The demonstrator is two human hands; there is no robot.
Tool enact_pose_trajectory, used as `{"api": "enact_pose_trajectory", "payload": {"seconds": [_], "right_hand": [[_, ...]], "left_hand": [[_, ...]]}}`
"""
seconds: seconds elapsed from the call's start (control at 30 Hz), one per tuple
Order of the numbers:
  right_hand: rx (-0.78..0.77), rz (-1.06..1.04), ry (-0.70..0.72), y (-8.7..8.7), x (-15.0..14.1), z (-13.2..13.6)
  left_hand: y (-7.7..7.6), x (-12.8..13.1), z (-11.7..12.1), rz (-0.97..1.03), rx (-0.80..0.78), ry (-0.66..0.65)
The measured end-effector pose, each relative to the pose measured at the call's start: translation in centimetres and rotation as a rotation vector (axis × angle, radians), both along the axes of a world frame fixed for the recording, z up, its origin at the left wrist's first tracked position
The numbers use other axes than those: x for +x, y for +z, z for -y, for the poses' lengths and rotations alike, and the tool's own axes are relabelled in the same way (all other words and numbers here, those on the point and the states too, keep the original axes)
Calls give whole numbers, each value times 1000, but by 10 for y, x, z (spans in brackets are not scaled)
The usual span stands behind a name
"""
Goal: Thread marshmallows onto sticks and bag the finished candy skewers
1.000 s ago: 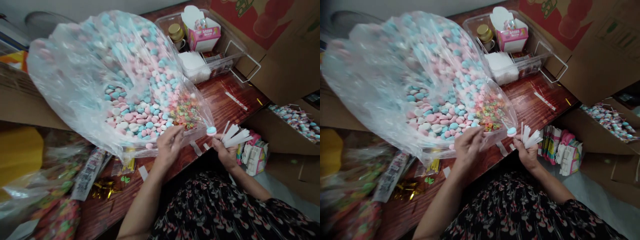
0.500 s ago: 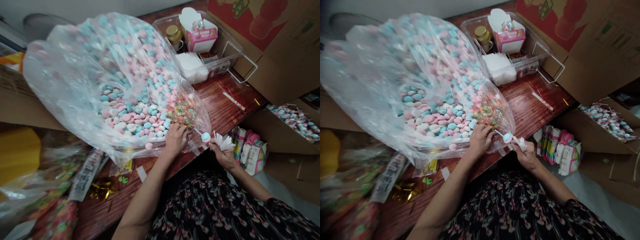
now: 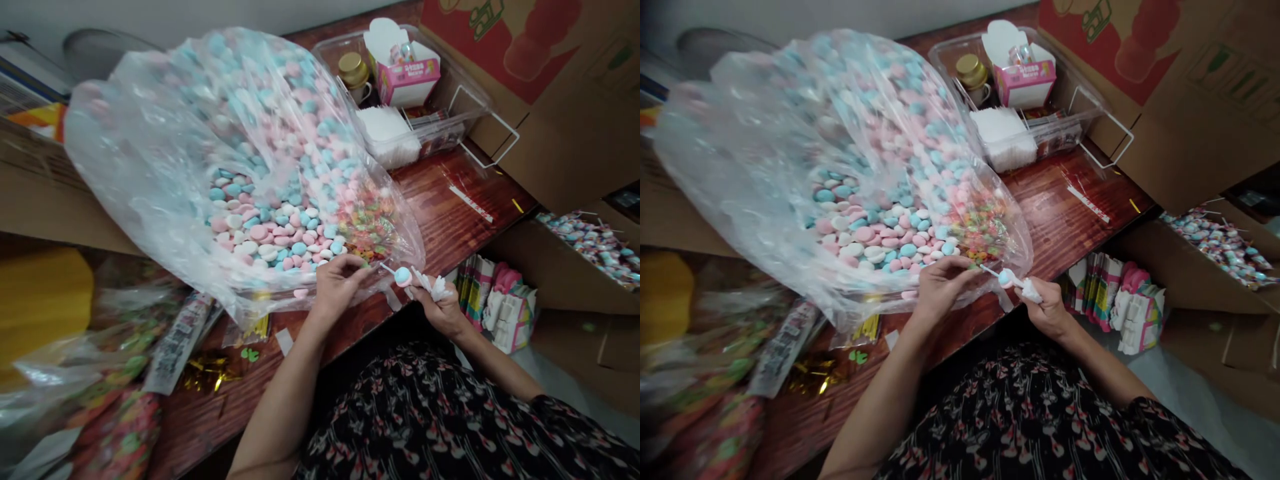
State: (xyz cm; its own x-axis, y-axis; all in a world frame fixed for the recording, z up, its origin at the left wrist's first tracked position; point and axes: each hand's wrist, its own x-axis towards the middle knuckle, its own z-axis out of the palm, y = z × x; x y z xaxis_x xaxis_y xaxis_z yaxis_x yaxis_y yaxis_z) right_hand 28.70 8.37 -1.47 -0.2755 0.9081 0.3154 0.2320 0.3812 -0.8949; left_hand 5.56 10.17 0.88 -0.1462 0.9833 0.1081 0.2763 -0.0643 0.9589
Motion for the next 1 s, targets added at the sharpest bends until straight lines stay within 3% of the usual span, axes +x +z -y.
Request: {"api": "enact_pose_trajectory", "payload": {"seconds": [0.1, 0.23, 0.3, 0.5, 0.87, 1.0], "right_hand": [[80, 6, 91, 7, -11, -3], [196, 44, 204, 15, -33, -9], [251, 60, 219, 17, -41, -11], [291, 74, 217, 20, -40, -8], [283, 181, 218, 13, -35, -7], [274, 131, 165, 12, -37, -8]], "left_hand": [[12, -10, 10, 431, -146, 162], [21, -15, 21, 621, -71, 255], [20, -17, 27, 563, 23, 282], [17, -25, 38, 118, 298, 343], [20, -12, 39, -252, 447, 237], [18, -10, 41, -131, 391, 263]]}}
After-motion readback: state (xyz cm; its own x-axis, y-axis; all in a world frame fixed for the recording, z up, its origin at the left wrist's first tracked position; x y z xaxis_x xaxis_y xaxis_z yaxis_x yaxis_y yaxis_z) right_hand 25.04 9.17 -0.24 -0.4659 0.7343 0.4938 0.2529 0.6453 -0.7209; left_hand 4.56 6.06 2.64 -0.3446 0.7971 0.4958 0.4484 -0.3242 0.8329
